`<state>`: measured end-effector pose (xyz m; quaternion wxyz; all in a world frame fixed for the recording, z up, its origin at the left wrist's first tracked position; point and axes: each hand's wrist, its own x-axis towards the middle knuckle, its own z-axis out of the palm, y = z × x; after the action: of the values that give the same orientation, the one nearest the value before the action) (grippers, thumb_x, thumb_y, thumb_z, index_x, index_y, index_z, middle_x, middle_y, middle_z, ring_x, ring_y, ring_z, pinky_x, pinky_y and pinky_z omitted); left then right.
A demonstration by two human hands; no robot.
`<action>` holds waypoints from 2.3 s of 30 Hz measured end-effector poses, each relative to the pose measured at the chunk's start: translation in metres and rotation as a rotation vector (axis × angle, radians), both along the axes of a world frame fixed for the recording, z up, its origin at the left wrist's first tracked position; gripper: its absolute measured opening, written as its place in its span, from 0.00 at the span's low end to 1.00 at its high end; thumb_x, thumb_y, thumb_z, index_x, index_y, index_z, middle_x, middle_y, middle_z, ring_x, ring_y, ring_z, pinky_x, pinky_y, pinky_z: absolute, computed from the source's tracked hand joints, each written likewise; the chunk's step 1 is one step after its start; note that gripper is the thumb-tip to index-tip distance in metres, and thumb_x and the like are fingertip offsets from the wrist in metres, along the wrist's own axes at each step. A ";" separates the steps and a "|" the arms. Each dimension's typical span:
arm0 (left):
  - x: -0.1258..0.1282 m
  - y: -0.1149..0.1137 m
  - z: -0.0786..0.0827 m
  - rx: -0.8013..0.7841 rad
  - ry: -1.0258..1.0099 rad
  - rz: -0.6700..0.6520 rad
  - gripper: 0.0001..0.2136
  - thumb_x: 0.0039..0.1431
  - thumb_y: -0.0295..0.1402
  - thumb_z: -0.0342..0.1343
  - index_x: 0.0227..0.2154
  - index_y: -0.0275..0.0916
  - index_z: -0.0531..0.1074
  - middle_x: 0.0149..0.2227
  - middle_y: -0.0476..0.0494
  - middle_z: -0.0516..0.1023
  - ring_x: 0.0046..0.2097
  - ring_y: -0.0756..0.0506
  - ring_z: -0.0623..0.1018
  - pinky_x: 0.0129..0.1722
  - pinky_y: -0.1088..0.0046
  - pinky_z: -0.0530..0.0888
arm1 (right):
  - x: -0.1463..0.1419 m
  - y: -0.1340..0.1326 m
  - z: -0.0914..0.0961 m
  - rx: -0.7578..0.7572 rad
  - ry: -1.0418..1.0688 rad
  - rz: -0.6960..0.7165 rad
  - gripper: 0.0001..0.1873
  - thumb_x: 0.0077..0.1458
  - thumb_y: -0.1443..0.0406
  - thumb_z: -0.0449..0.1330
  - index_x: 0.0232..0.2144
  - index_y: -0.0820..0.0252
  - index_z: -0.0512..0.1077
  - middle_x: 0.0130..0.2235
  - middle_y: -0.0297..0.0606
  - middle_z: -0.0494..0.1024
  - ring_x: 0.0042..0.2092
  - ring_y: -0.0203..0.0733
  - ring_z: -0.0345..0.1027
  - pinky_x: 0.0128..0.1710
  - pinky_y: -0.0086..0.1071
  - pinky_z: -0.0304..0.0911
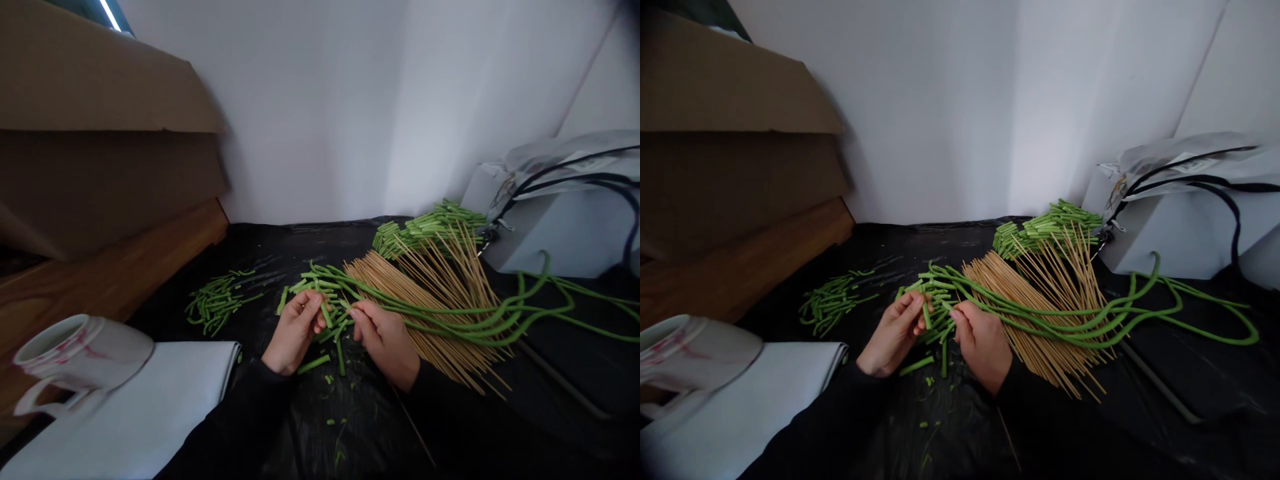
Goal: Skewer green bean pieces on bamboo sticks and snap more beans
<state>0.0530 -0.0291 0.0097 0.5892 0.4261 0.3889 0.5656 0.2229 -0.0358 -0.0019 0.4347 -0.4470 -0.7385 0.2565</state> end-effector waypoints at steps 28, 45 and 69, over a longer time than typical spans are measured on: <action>-0.032 0.013 0.002 0.493 1.053 0.379 0.10 0.56 0.30 0.56 0.40 0.40 0.76 0.39 0.45 0.74 0.33 0.49 0.73 0.35 0.73 0.69 | 0.044 0.039 -0.002 0.127 -0.985 -0.380 0.07 0.59 0.66 0.54 0.35 0.62 0.72 0.41 0.47 0.75 0.45 0.50 0.65 0.38 0.39 0.49; -0.026 0.012 -0.005 0.478 0.923 0.332 0.07 0.56 0.32 0.57 0.35 0.40 0.79 0.39 0.43 0.74 0.32 0.48 0.73 0.32 0.74 0.67 | 0.050 0.039 0.004 0.100 -1.071 -0.405 0.12 0.58 0.74 0.48 0.35 0.66 0.72 0.35 0.51 0.76 0.37 0.50 0.71 0.35 0.39 0.52; -0.022 0.006 0.014 0.041 -0.051 0.094 0.15 0.46 0.34 0.68 0.37 0.33 0.78 0.25 0.51 0.70 0.23 0.57 0.64 0.22 0.82 0.61 | 0.040 0.028 0.018 0.588 -0.681 -0.302 0.12 0.63 0.67 0.49 0.34 0.61 0.72 0.38 0.45 0.74 0.42 0.47 0.62 0.43 0.39 0.52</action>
<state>0.0310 -0.0234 0.0237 0.5630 0.4048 0.3815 0.6112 0.2626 -0.0081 0.0158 0.3081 -0.4662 -0.8071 -0.1907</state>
